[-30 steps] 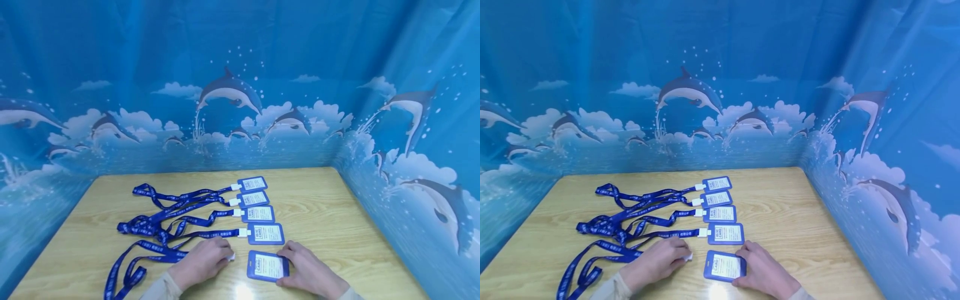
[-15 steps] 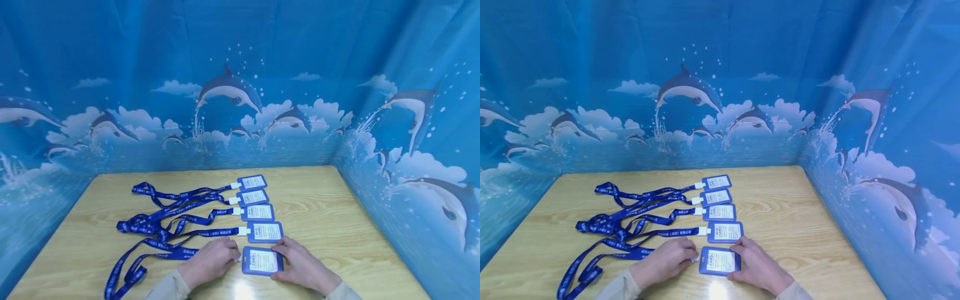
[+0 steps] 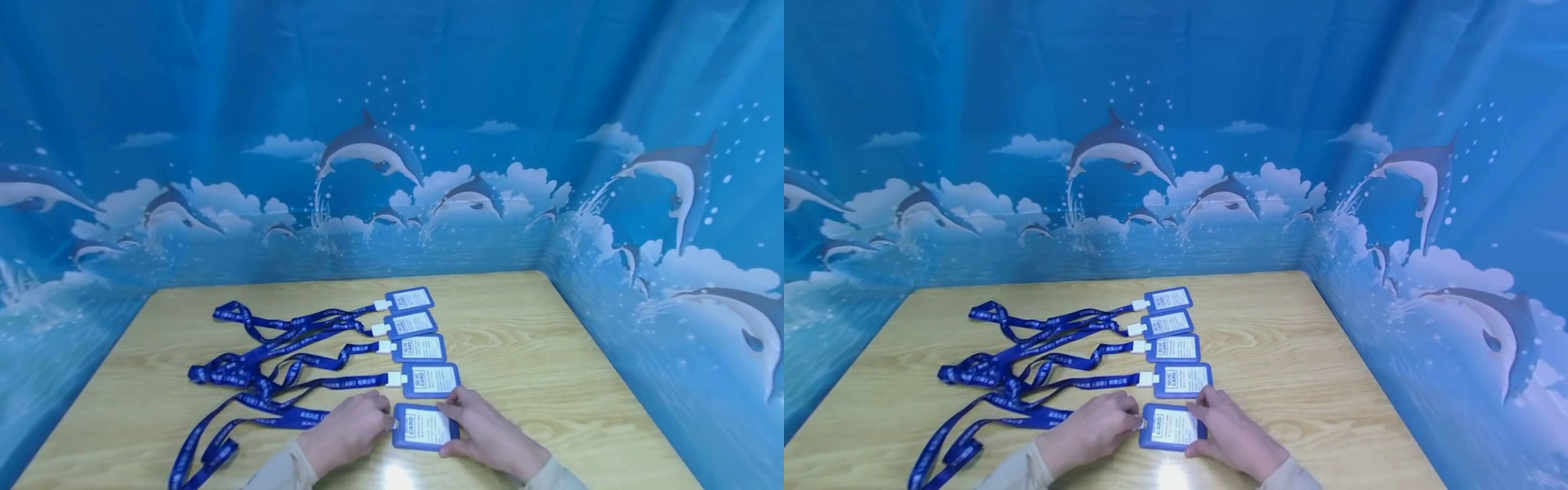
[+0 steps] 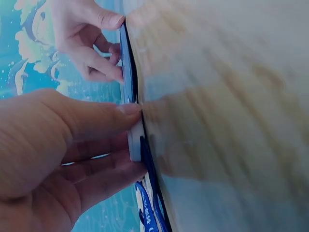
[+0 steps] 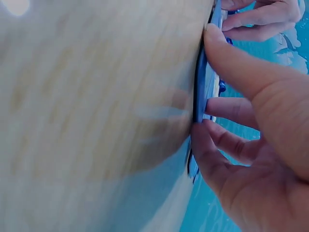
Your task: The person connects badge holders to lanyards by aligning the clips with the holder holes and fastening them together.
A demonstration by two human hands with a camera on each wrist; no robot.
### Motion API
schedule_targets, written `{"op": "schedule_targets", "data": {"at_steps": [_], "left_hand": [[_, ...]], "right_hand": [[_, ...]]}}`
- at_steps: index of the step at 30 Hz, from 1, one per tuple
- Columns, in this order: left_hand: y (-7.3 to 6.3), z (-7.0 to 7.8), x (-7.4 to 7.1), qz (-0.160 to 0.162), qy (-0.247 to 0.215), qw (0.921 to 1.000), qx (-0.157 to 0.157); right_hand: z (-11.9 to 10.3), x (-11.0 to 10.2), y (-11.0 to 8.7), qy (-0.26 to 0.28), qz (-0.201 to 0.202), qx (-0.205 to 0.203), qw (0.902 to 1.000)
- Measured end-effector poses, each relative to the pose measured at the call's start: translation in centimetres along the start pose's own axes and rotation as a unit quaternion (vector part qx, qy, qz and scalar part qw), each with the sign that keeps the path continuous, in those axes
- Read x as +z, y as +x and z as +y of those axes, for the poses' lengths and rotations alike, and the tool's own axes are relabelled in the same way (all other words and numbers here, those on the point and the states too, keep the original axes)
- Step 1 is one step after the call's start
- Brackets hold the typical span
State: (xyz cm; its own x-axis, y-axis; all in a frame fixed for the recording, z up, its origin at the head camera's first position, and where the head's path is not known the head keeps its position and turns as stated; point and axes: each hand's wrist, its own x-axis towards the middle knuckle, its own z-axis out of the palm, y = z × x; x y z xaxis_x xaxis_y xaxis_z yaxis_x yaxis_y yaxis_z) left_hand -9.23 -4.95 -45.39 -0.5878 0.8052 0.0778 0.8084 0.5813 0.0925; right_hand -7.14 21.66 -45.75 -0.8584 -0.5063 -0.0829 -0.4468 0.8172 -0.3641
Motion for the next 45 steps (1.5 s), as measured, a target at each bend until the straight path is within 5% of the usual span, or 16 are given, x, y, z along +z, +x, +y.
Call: {"op": "schedule_targets", "data": {"at_steps": [5, 9, 16, 22, 32, 40, 45], "left_hand": [[0.2, 0.6, 0.1, 0.007, 0.073, 0.9970, 0.028], [0.4, 1.2, 0.5, 0.018, 0.092, 0.9954, 0.020], [0.7, 2.3, 0.7, 0.034, 0.071, 0.9967, -0.022], [0.6, 2.6, 0.7, 0.029, 0.071, 0.9969, -0.019], [0.0, 1.6, 0.6, 0.028, 0.026, 0.9992, -0.007], [-1.4, 0.7, -0.2, -0.009, -0.056, 0.9969, -0.054], [-1.3, 0.0, -0.4, -0.009, -0.041, 0.9988, -0.026]], "right_hand": [[0.0, 0.3, -0.1, -0.014, 0.007, -0.007, 0.9999], [0.0, 0.5, -0.1, -0.014, 0.013, -0.010, 0.9998], [0.1, 0.5, 0.1, -0.008, 0.024, -0.017, 0.9995], [-0.2, 0.3, 0.2, -0.006, 0.031, -0.024, 0.9992], [-0.3, 0.2, -0.1, -0.007, 0.024, -0.006, 0.9997], [-0.3, 0.3, -0.3, -0.002, 0.021, 0.000, 0.9998], [-0.3, 0.2, -0.1, -0.001, 0.022, 0.003, 0.9998]]}}
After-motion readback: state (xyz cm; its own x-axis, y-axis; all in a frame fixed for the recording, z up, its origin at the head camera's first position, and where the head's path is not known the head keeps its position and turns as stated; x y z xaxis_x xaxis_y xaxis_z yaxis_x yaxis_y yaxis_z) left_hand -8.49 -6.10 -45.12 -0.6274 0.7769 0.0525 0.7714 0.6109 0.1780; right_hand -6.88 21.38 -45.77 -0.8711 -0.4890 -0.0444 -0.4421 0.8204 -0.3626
